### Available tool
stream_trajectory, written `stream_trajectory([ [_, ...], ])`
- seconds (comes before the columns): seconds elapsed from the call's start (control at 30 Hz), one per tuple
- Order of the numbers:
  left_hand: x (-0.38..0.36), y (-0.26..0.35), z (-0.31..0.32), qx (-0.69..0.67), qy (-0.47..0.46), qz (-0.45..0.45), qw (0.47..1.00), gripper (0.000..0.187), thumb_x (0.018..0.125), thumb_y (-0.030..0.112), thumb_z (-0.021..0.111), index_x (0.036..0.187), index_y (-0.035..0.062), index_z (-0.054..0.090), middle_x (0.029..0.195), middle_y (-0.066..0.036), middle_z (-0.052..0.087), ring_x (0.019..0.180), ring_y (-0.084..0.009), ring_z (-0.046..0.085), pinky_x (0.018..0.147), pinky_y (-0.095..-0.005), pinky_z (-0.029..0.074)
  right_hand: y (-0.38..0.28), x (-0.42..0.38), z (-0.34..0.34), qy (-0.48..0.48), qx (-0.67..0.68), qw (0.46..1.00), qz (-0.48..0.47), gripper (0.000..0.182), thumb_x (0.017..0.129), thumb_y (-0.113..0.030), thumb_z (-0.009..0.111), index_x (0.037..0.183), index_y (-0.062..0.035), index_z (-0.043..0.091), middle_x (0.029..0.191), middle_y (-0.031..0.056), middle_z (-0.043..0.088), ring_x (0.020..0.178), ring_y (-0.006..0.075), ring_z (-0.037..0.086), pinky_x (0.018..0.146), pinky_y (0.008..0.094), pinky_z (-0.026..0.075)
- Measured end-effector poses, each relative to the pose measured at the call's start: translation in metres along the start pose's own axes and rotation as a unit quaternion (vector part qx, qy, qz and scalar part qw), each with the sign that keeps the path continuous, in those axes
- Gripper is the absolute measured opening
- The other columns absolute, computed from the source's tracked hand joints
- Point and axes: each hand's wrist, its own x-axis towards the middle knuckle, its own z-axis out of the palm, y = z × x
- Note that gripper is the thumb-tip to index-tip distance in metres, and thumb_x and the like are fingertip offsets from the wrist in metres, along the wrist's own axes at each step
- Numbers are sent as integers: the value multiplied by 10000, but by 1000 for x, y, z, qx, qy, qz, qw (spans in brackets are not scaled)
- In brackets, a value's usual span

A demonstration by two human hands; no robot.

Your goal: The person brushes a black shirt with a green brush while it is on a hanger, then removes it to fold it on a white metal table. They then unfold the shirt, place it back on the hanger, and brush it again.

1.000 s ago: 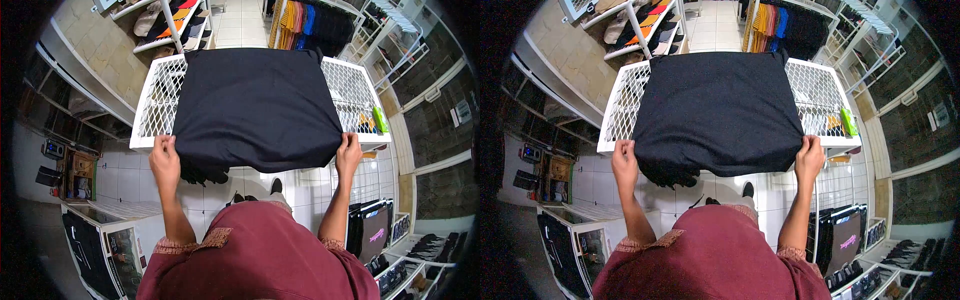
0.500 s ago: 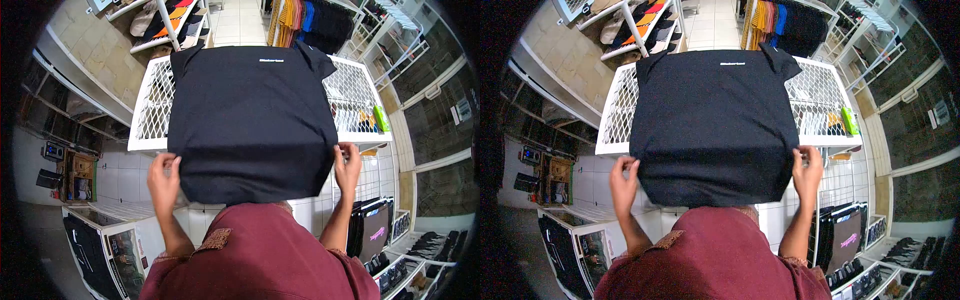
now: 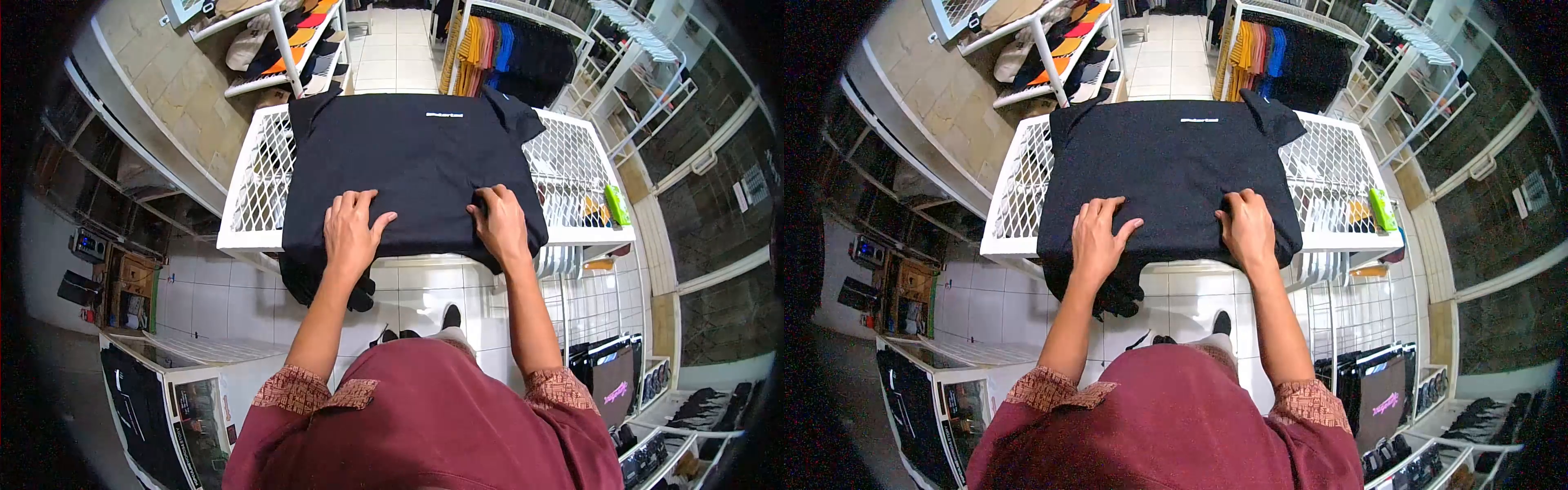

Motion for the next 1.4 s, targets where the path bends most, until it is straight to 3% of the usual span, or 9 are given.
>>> stream_trajectory([
  [0.1, 7, -5, -3, 12, -24, -3, 1000, 651, 833, 423, 807, 1347, 65, 631, 1196, -134, 626, 1143, -305, 583, 1004, -449, 452, 5, 12, -7, -68, -28, 997, 30, 553, 820, -241, 822, 1292, -21, 635, 1209, 171, 644, 1141, 361, 611, 987, 448, 515],
  [0.4, 41, -26, -10, 7, -140, -55, 989, 1167, 564, 654, 893, 1526, 137, 481, 1428, -159, 519, 1365, -343, 448, 1164, -507, 343, 36, 75, -17, -201, -83, 976, 22, 1163, 490, -574, 953, 1466, -102, 533, 1462, 147, 540, 1346, 324, 526, 1118, 455, 431],
  [0.5, 55, -34, -5, 21, -176, -56, 983, 1348, 456, 722, 901, 1574, 156, 405, 1515, -183, 443, 1440, -360, 369, 1202, -534, 286, 43, 97, -9, -295, -94, 951, 11, 1453, 306, -649, 962, 1554, -139, 420, 1570, 169, 428, 1500, 373, 328, 1213, 546, 293],
  [0.73, 69, -55, 9, 65, -227, -39, 971, 1544, 376, 832, 847, 1618, 109, 283, 1654, -292, 197, 1564, -422, 103, 1255, -566, 78, 42, 114, -4, -385, -147, 911, 25, 1633, 244, -692, 943, 1627, -178, 242, 1693, 162, 183, 1571, 383, 100, 1233, 657, 128],
  [0.87, 38, -54, 6, 50, -170, -33, 984, 1387, 524, 820, 811, 1599, 87, 330, 1646, -289, 229, 1558, -412, 151, 1255, -557, 89, 55, 78, -7, -295, -66, 952, 48, 1378, 446, -696, 912, 1583, -148, 360, 1660, 183, 274, 1549, 383, 206, 1233, 610, 176],
  [0.93, 9, -50, -6, 11, -75, -23, 997, 1024, 754, 709, 750, 1506, 62, 492, 1590, -266, 373, 1520, -400, 279, 1242, -542, 160, 43, 37, -17, -176, -23, 983, 51, 952, 720, -632, 826, 1460, -100, 549, 1565, 219, 437, 1490, 391, 352, 1211, 566, 248],
  [1.0, -18, -58, -26, 26, 30, -12, 999, 667, 894, 513, 723, 1348, 33, 633, 1466, -226, 537, 1405, -389, 451, 1183, -519, 288, 50, -3, -17, -38, -34, 998, 33, 726, 811, -544, 795, 1347, -79, 643, 1446, 217, 559, 1388, 399, 471, 1154, 561, 327],
  [1.17, -61, -82, -47, 86, 209, -163, 960, 286, 896, 261, 769, 1066, 35, 734, 1150, -118, 706, 1097, -322, 625, 1006, -455, 441, 60, -49, -26, 189, -162, 950, 189, 315, 885, -331, 752, 1078, -81, 751, 1053, 154, 678, 1055, 346, 608, 962, 505, 426],
  [1.4, -56, -86, -33, 127, 232, -160, 951, 148, 941, 213, 700, 966, 67, 707, 1224, -100, 656, 1234, -321, 542, 1056, -461, 391, 65, -36, -20, 152, -127, 956, 218, 151, 919, -247, 701, 953, -107, 746, 1036, 88, 684, 1043, 331, 599, 918, 476, 428],
])
